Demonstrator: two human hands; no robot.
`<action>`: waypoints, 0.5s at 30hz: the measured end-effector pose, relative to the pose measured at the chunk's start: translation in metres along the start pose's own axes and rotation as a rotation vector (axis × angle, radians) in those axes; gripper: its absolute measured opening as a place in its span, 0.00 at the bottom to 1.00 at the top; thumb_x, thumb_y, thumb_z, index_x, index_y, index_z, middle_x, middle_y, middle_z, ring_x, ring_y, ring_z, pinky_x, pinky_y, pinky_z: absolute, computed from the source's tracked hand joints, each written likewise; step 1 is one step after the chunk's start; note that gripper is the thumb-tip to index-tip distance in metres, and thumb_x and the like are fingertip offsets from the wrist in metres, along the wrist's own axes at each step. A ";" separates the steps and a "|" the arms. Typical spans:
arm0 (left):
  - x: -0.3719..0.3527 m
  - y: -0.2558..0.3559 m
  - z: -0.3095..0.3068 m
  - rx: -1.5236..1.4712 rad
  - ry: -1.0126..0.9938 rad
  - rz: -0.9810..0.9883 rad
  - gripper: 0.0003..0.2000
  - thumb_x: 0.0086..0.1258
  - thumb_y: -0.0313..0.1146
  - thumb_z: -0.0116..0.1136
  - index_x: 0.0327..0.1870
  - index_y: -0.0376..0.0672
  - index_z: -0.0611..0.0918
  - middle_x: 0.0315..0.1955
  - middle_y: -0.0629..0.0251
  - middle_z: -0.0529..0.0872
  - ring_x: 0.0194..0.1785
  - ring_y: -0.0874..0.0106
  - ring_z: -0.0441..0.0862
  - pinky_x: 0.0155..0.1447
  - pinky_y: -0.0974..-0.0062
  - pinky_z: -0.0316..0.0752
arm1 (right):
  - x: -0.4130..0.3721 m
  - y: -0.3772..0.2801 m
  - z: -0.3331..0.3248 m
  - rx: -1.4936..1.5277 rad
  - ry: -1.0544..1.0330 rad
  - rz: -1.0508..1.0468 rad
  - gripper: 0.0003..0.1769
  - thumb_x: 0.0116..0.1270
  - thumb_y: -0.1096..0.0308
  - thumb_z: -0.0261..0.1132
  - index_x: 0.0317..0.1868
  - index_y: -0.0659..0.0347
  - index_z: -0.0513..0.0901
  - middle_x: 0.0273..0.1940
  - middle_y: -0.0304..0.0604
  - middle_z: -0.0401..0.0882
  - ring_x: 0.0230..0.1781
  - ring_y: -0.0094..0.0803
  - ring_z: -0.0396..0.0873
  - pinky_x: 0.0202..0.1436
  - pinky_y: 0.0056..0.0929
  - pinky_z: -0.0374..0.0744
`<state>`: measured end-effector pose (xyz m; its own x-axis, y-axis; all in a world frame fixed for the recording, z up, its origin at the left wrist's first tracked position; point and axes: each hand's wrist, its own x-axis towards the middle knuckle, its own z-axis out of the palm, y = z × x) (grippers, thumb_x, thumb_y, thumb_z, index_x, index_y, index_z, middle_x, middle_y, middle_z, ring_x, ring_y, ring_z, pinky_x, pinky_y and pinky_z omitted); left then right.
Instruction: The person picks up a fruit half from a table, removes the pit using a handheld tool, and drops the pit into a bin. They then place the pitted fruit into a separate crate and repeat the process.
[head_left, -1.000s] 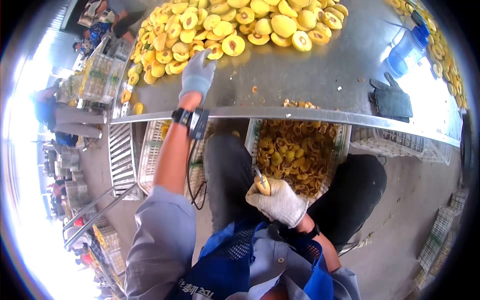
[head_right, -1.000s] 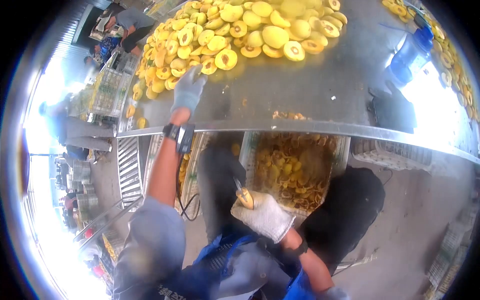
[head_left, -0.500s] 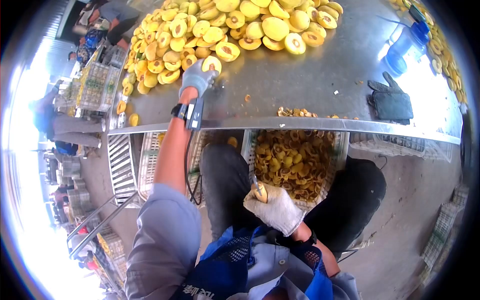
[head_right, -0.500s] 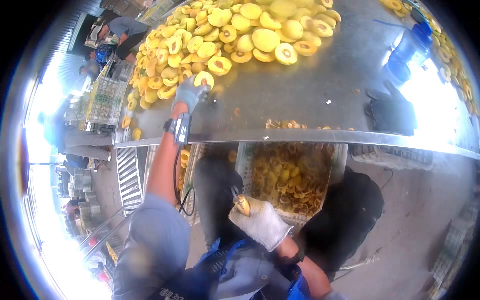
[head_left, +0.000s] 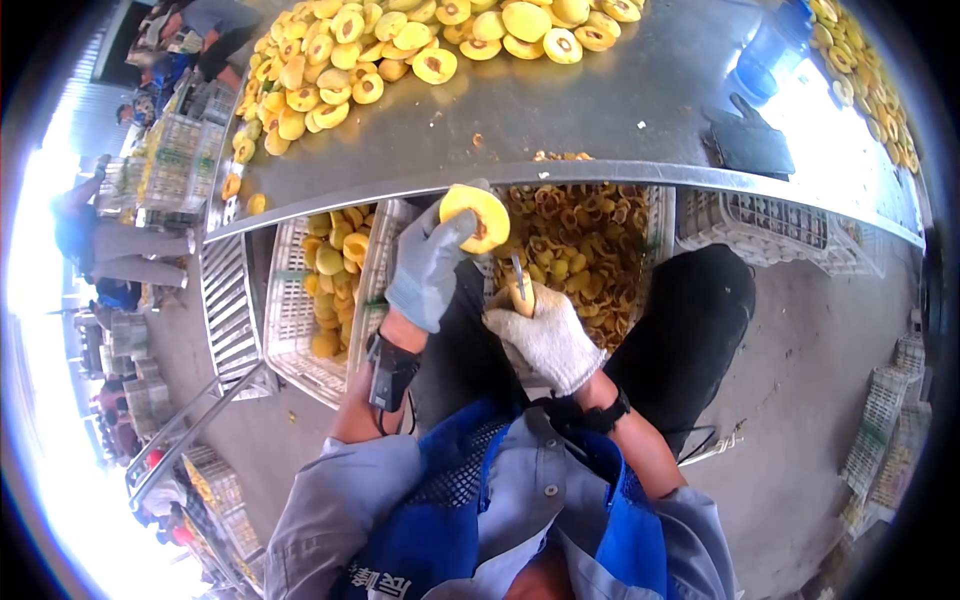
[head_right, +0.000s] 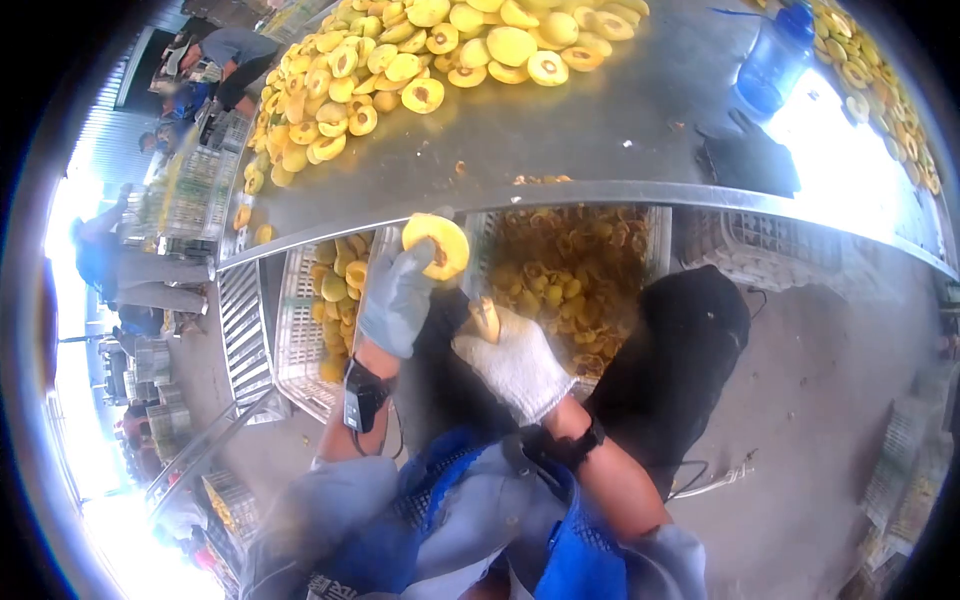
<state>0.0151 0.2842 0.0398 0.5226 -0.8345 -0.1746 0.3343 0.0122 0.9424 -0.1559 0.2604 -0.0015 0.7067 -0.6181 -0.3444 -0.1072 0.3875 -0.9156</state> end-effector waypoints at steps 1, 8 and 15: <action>-0.003 -0.007 -0.007 -0.011 -0.065 -0.020 0.22 0.76 0.31 0.66 0.69 0.33 0.81 0.54 0.62 0.89 0.55 0.73 0.87 0.60 0.75 0.82 | 0.000 0.002 -0.001 0.039 -0.025 0.016 0.09 0.68 0.69 0.74 0.44 0.62 0.86 0.24 0.34 0.80 0.19 0.20 0.74 0.23 0.23 0.72; -0.035 -0.013 -0.018 0.506 -0.148 -0.030 0.24 0.69 0.28 0.70 0.67 0.36 0.83 0.52 0.66 0.89 0.51 0.80 0.84 0.58 0.80 0.80 | -0.017 -0.018 -0.009 0.183 -0.027 0.081 0.12 0.69 0.66 0.74 0.46 0.64 0.87 0.28 0.34 0.82 0.24 0.19 0.78 0.28 0.23 0.76; -0.056 0.011 -0.031 0.430 -0.083 -0.138 0.25 0.69 0.32 0.70 0.66 0.34 0.82 0.50 0.61 0.88 0.49 0.74 0.87 0.49 0.76 0.86 | -0.021 -0.007 0.006 -0.134 0.048 -0.160 0.15 0.69 0.64 0.70 0.50 0.65 0.86 0.36 0.47 0.89 0.36 0.36 0.86 0.42 0.35 0.82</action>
<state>0.0134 0.3476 0.0508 0.4257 -0.8538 -0.2998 0.0317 -0.3170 0.9479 -0.1656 0.2747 0.0136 0.6885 -0.6973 -0.1993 -0.0906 0.1900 -0.9776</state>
